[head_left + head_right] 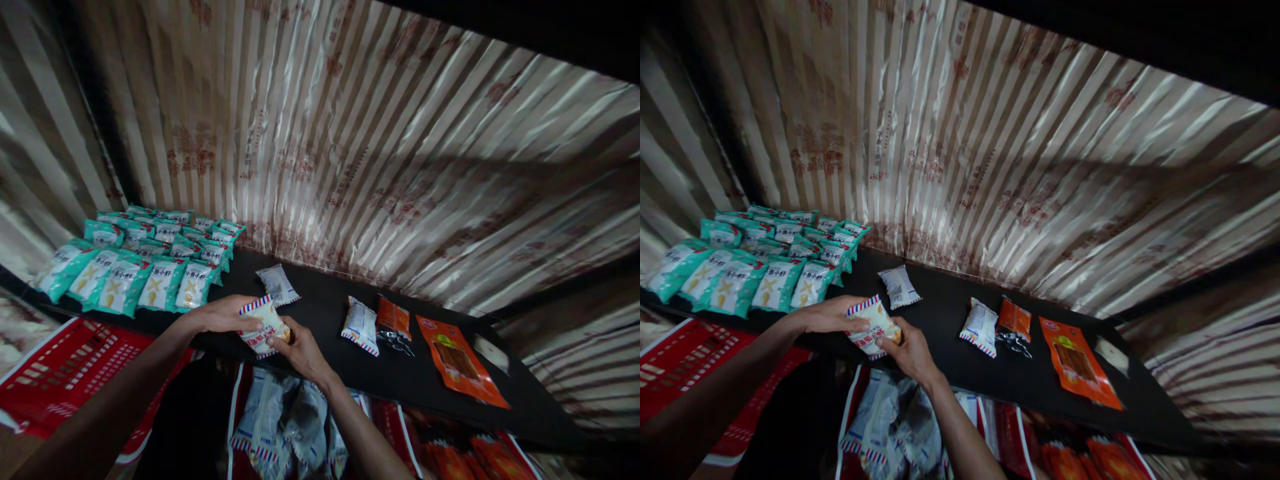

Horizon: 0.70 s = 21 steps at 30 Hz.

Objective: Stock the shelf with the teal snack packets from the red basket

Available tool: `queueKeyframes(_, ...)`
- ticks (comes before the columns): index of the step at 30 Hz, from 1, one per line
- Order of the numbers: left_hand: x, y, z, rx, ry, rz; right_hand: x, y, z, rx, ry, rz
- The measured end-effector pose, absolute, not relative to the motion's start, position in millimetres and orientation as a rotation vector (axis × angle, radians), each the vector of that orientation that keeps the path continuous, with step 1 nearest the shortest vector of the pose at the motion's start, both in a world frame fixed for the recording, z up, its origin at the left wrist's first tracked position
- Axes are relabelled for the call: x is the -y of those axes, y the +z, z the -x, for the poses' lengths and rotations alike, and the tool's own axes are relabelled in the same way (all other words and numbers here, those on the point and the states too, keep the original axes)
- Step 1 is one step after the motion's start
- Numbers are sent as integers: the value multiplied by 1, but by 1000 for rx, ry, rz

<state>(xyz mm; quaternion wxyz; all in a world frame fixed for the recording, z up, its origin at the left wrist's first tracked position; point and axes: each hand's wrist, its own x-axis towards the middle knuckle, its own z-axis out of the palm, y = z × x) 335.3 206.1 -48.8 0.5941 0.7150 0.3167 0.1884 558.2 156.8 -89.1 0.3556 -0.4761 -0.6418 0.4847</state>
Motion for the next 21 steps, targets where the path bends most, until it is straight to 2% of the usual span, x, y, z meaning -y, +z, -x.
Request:
queueKeyframes(5, -231, -53, -322, -926, 609, -1519, -184, -102, -531, 1317, 1430, 1072)
queueKeyframes(13, -266, -76, -338, -1266, 1205, -1165, -240, -117, -487, 988, 1464, 982)
queueKeyframes(21, -299, -117, -359, -1678, 1279, -1362, -271, -135, -480, 915, 1430, 1059)
